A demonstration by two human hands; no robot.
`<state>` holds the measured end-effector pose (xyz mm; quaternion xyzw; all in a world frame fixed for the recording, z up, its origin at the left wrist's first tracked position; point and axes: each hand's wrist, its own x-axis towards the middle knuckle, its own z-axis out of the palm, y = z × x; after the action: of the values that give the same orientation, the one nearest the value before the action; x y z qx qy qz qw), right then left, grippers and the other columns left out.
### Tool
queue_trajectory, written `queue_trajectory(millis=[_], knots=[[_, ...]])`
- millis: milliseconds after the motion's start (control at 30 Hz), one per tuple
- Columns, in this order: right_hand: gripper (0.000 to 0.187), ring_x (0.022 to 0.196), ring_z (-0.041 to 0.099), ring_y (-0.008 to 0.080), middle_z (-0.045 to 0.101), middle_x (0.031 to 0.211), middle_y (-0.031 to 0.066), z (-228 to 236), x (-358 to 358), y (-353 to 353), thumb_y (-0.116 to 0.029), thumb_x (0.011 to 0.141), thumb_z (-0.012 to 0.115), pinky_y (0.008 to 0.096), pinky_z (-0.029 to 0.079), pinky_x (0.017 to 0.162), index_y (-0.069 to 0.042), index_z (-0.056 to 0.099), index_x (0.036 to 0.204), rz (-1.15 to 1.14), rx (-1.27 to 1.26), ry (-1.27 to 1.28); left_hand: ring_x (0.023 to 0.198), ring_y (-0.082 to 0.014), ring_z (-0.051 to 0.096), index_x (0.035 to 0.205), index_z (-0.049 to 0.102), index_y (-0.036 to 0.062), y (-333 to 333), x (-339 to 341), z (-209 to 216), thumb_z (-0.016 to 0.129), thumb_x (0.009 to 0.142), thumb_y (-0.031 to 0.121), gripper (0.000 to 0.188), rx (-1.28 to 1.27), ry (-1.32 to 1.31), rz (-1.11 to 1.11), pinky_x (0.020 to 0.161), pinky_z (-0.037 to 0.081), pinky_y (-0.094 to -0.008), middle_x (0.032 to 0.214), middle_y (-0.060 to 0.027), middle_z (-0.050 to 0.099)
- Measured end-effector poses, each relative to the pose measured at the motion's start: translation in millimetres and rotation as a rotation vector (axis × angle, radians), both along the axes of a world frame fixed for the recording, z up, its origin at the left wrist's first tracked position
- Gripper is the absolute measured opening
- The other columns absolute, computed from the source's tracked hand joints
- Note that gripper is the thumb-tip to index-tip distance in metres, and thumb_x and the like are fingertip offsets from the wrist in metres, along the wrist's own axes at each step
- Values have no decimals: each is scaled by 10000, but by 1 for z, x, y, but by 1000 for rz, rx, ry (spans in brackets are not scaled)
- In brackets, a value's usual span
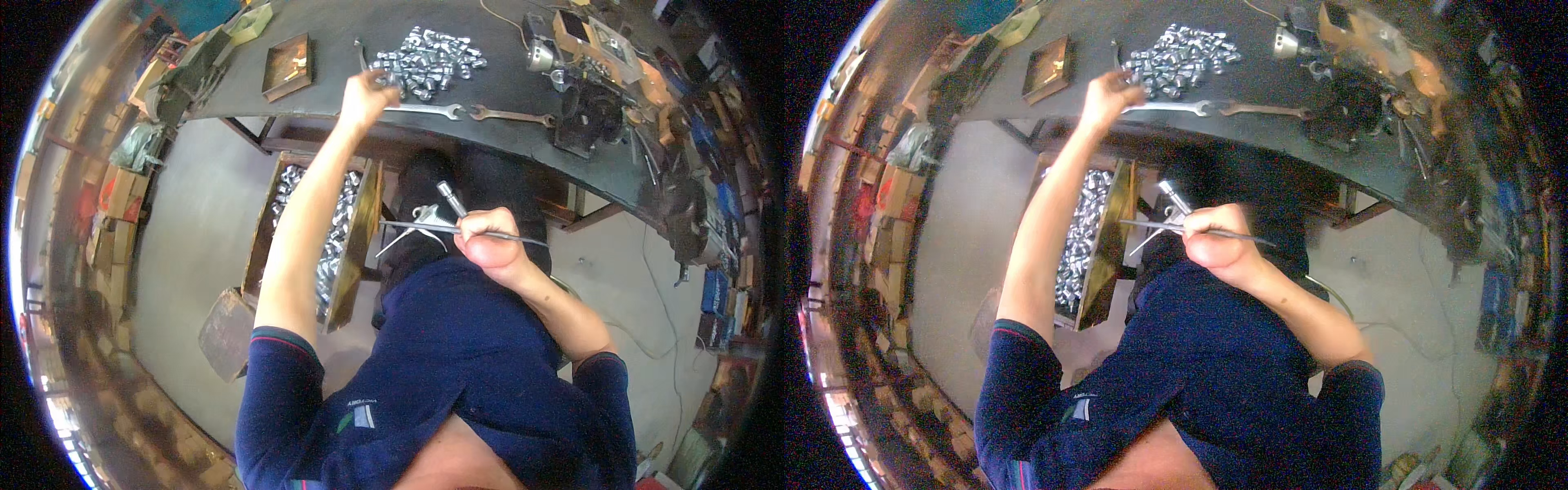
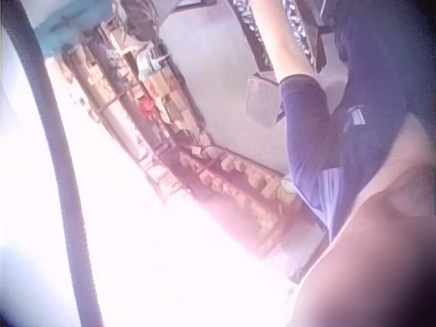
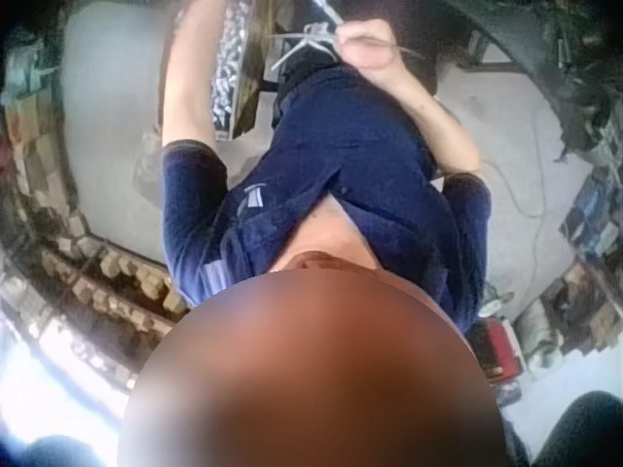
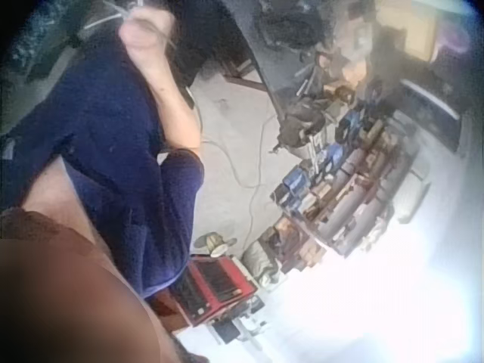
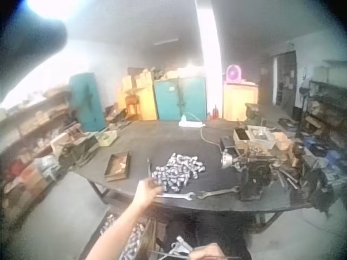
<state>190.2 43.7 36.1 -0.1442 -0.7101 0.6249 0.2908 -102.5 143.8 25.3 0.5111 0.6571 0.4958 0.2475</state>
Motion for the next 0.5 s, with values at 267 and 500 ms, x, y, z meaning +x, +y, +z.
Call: queue_trajectory(millis=[267,500], knots=[[211,498,459,138,460,529,76,-14,-9,14,-170,647,551,300,320,474,-1,463,556,-86,280,-129,717,-100,627,1135,568,-38,-61,34,40,608,843,93,323,75,-45,-216,671,488,-244,731,-83,679],[229,486,485,199,489,553,107,-17,-27,8,-231,664,569,323,356,472,-13,523,610,-47,367,-170,675,-118,617,1039,606,-40,-148,73,11,560,894,125,225,-71,-387,-314,645,497,-260,772,-84,663]])
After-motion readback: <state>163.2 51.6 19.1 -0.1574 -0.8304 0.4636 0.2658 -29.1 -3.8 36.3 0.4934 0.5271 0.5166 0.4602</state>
